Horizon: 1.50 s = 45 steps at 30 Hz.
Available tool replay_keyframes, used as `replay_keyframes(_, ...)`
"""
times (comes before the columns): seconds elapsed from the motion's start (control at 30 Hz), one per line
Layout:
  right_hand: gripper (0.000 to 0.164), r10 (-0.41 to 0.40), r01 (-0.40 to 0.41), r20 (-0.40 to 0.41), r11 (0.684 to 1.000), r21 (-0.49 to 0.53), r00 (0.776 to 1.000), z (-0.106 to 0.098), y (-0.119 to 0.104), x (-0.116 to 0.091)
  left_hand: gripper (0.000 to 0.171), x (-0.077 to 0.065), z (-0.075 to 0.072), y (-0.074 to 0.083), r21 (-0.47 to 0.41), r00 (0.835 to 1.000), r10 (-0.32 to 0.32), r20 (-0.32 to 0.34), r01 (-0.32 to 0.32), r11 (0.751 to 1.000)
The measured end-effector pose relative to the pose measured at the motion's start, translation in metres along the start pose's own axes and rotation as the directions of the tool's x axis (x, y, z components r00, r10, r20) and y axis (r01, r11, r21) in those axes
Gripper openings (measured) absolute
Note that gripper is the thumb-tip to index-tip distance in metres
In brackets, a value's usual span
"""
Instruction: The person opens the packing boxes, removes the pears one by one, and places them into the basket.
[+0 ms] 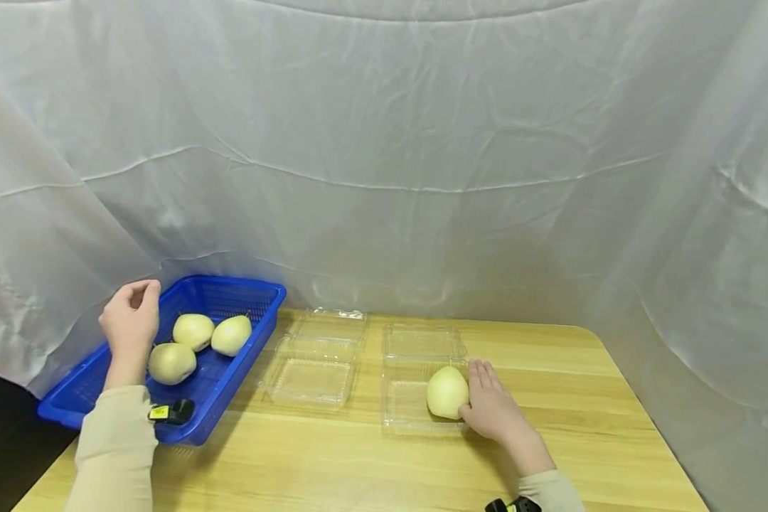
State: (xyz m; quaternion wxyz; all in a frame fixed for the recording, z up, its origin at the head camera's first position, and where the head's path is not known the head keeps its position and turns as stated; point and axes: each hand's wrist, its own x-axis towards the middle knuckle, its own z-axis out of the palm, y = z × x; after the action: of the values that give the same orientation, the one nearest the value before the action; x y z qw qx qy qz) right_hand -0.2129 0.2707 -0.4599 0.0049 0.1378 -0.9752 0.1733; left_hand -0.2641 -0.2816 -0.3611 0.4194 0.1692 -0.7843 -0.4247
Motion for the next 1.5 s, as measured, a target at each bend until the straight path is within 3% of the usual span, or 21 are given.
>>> replay_keyframes(0.37, 0.079, -0.005, 0.005, 0.000, 1.000, -0.012, 1.000, -0.001, -0.001, 0.001, 0.035, -0.021, 0.006, 0.032, -0.106, 0.999, 0.039, 0.011, -0.038, 0.994)
replay_keyframes(0.67, 0.079, -0.007, 0.007, -0.004, 1.000, -0.016, 1.000, 0.000, -0.002, 0.000, 0.034, -0.051, 0.019, 0.058, -0.145, 0.990, 0.077, 0.122, -0.059, 0.988)
replay_keyframes(0.97, 0.079, -0.013, 0.013, -0.003, 1.000, -0.019, 1.000, 0.000, -0.001, 0.001, 0.039, -0.079, 0.037, 0.078, -0.252, 0.956, 0.120, 0.268, -0.051, 0.966)
replay_keyframes(1.33, 0.079, -0.011, 0.011, 0.005, 1.000, -0.015, 1.000, 0.000, -0.001, 0.002, 0.043, -0.107, 0.059, 0.101, -0.293, 0.910, 0.121, 0.397, 0.000, 0.956)
replay_keyframes(1.5, 0.080, -0.010, 0.010, 0.007, 1.000, -0.008, 1.000, -0.001, -0.001, 0.000, 0.046, -0.121, 0.070, 0.109, -0.293, 0.888, 0.139, 0.439, -0.005, 0.956)
